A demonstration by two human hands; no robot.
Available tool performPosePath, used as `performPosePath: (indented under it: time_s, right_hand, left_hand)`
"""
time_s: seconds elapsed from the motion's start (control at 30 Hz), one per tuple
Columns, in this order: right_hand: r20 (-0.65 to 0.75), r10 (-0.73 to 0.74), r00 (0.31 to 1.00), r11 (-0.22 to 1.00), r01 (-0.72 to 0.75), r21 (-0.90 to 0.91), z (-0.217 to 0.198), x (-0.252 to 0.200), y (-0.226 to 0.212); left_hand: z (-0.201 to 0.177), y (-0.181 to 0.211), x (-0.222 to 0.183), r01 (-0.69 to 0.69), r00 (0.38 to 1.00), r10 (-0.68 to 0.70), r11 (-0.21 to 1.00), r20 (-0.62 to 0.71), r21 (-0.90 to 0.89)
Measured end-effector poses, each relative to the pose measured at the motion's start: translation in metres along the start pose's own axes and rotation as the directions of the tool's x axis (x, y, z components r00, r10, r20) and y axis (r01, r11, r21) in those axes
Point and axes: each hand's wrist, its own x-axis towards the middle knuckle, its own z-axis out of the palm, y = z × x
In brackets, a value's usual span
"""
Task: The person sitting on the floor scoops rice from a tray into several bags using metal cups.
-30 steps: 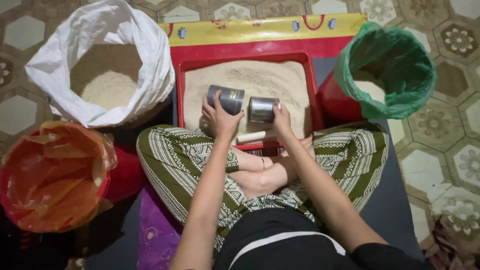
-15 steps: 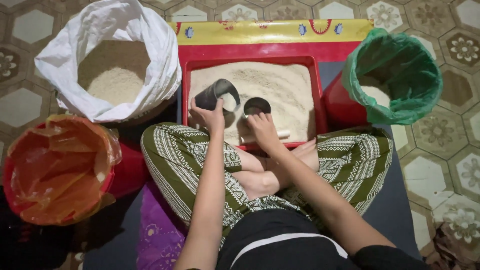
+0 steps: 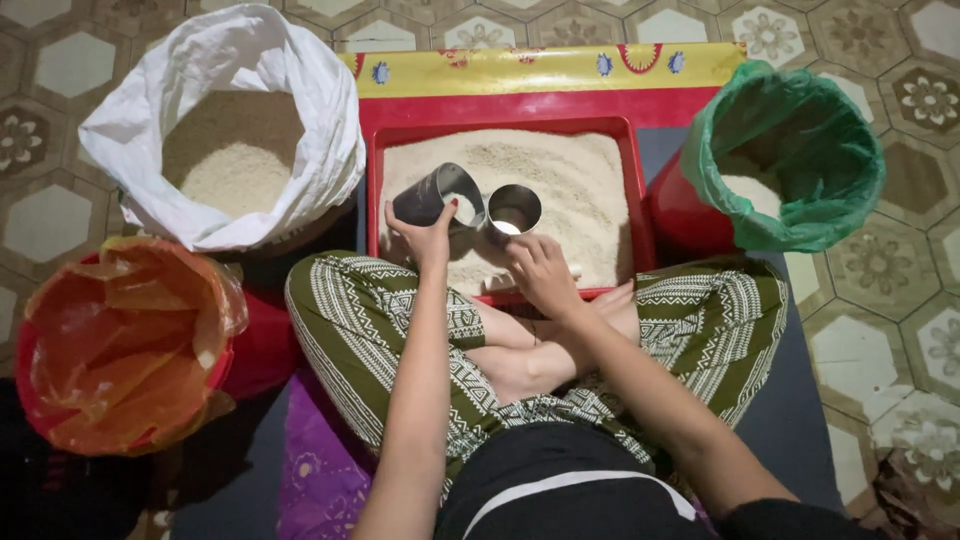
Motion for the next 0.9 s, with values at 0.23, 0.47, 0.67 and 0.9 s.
performPosePath:
  time_s: [0.23,0.47,0.67,0.9]
  right_hand:
    - [0.469,0.199,0.86,0.979,-0.2,-0.048,0.028,-0.04,0.016]
    - [0.529,0.209,0.823,0.971,-0.239,-0.011,0.037,-0.042,0.02]
    - [0.541,0.219,0.812,0.969,-0.247,-0.02,0.03,-0.038,0.018]
    - [0.536,0.216,0.816,0.971,-0.238,-0.028,0.033,-0.04,0.019]
  left_hand:
    - [0.002,0.021,-0.013,-0.233,0.967,0.226,0.972,-0.113,-0.045]
    - [0.005,0.066,-0.018,-0.653,0.741,0.671,0.731,-0.033,0.198]
    - [0.023,0.096,-0.033,-0.785,0.611,0.765,0.554,0.203,0.276]
    - [0.034,0.095,-0.03,-0.819,0.566,0.77,0.483,0.295,0.31]
